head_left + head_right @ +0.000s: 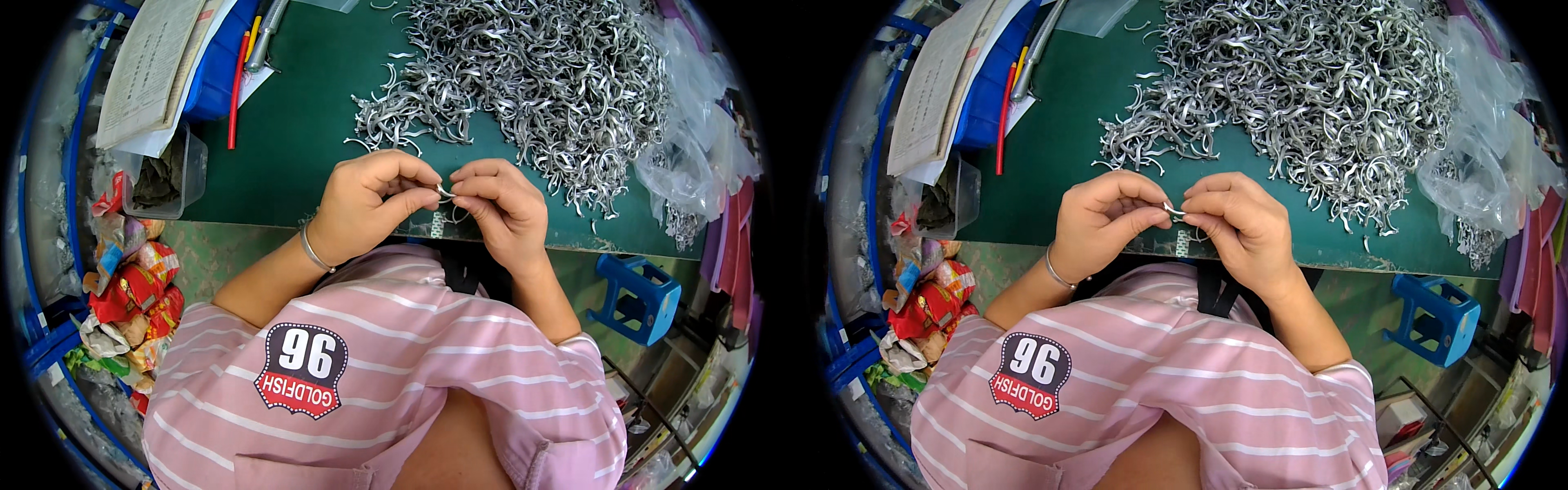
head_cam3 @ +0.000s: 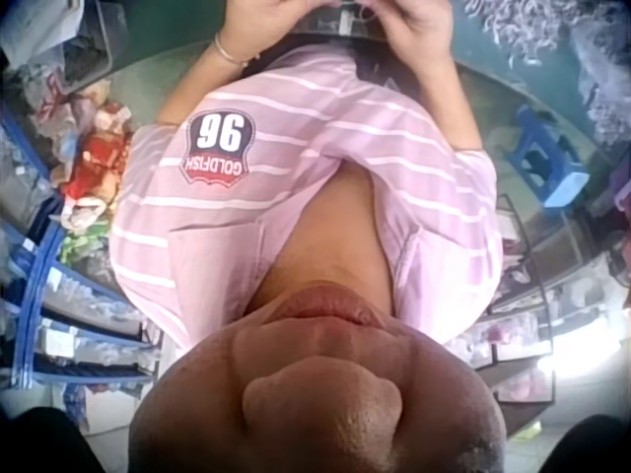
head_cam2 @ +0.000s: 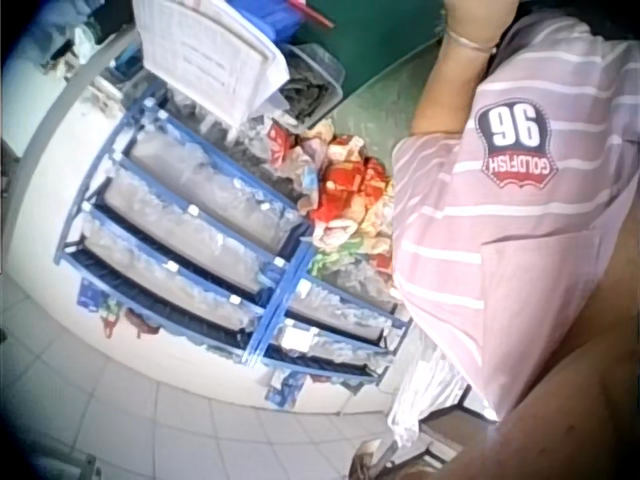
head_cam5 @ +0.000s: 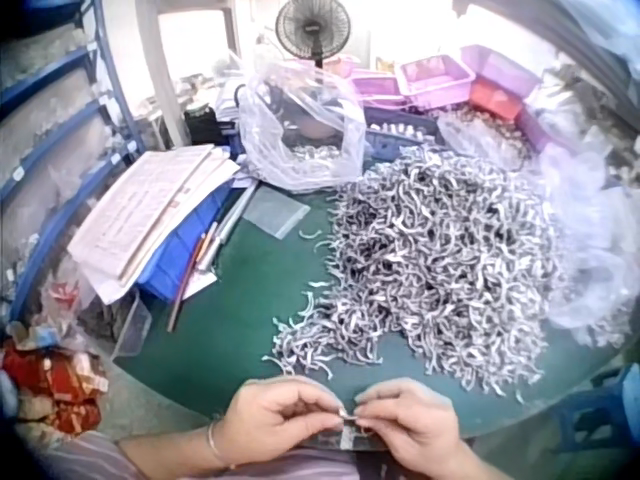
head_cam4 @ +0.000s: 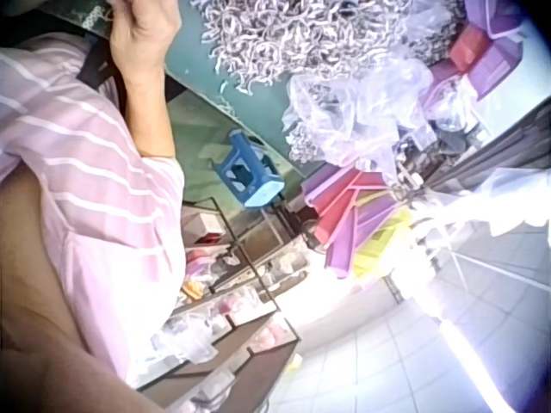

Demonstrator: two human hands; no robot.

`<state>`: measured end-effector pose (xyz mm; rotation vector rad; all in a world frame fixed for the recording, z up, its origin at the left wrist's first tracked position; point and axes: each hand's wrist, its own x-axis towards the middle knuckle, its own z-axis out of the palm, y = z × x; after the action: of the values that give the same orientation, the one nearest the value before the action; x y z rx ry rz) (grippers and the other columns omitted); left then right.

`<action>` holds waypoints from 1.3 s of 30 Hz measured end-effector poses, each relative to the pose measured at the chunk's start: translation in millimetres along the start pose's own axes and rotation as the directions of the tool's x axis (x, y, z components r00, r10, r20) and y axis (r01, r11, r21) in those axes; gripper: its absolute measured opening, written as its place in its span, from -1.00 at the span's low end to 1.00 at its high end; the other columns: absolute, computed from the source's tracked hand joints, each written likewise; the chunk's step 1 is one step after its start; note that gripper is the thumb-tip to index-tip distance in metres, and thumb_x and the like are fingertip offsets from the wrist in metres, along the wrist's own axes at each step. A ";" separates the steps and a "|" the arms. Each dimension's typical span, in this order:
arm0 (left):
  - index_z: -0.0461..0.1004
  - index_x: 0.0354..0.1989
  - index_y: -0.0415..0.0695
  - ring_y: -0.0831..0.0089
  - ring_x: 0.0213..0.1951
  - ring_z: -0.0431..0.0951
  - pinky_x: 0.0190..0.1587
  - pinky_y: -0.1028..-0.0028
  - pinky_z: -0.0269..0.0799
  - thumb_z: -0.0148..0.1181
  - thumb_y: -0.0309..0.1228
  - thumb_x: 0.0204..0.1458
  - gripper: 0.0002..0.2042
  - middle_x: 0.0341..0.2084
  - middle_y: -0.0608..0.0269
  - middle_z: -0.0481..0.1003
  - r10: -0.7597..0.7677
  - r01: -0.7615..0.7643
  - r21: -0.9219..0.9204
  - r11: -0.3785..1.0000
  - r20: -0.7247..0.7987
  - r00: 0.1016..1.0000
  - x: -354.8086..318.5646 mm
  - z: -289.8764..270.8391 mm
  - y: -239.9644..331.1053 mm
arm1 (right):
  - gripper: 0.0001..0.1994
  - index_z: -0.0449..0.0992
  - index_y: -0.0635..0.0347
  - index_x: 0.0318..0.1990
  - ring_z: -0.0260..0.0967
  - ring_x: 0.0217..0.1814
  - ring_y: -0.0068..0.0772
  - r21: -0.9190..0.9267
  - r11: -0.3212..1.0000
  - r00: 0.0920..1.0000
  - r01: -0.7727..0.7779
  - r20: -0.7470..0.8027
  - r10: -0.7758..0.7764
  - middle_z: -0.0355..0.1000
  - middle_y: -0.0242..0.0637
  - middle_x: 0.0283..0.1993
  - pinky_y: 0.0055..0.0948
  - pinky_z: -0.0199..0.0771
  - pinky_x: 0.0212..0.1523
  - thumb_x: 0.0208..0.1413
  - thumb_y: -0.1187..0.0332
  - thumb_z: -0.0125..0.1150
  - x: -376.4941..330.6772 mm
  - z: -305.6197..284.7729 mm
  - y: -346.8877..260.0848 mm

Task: The person joins small metal semicircular pieces together by hand, linking them into an assembly on a green work table.

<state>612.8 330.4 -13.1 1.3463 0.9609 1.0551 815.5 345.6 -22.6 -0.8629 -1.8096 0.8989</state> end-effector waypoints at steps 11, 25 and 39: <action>0.55 -0.39 -0.29 0.52 -0.40 0.57 -0.34 0.57 0.52 0.34 -0.63 -0.11 -0.89 -0.41 0.18 0.55 0.099 -0.092 0.161 0.983 -0.036 0.994 0.4 10.6 -4.3 | -0.80 0.51 0.27 -0.32 0.44 -0.28 -0.30 0.253 0.962 0.960 -0.102 -0.228 0.162 0.47 -0.20 -0.27 -0.50 0.45 -0.29 -0.13 0.65 0.34 -14.5 10.3 -4.5; 0.55 -0.34 -0.21 0.21 -0.32 0.43 -0.27 0.35 0.37 0.30 -0.63 -0.17 -0.82 -0.41 0.16 0.38 0.392 -0.294 0.821 0.490 0.094 0.915 27.6 -16.4 -7.9 | -0.88 0.55 0.20 -0.37 0.34 -0.26 -0.22 -0.418 0.907 0.997 0.058 -0.031 -0.078 0.44 -0.30 -0.30 -0.31 0.25 -0.21 -0.10 0.51 0.34 2.3 -6.1 0.3; 0.50 -0.33 -0.20 0.12 -0.22 0.44 -0.15 0.28 0.36 0.35 -0.64 -0.27 -0.73 -0.32 0.11 0.41 0.379 -0.229 0.817 0.528 0.015 0.925 17.6 -21.2 -2.5 | -0.92 0.54 0.13 -0.43 0.35 -0.24 -0.29 -0.508 0.860 0.998 0.050 -0.012 -0.066 0.46 -0.42 -0.36 -0.30 0.20 -0.19 -0.12 0.45 0.33 28.2 19.2 3.6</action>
<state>597.2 353.1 -15.0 2.2946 1.4745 1.0221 788.7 367.1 -20.2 -1.1303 -2.0721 0.3583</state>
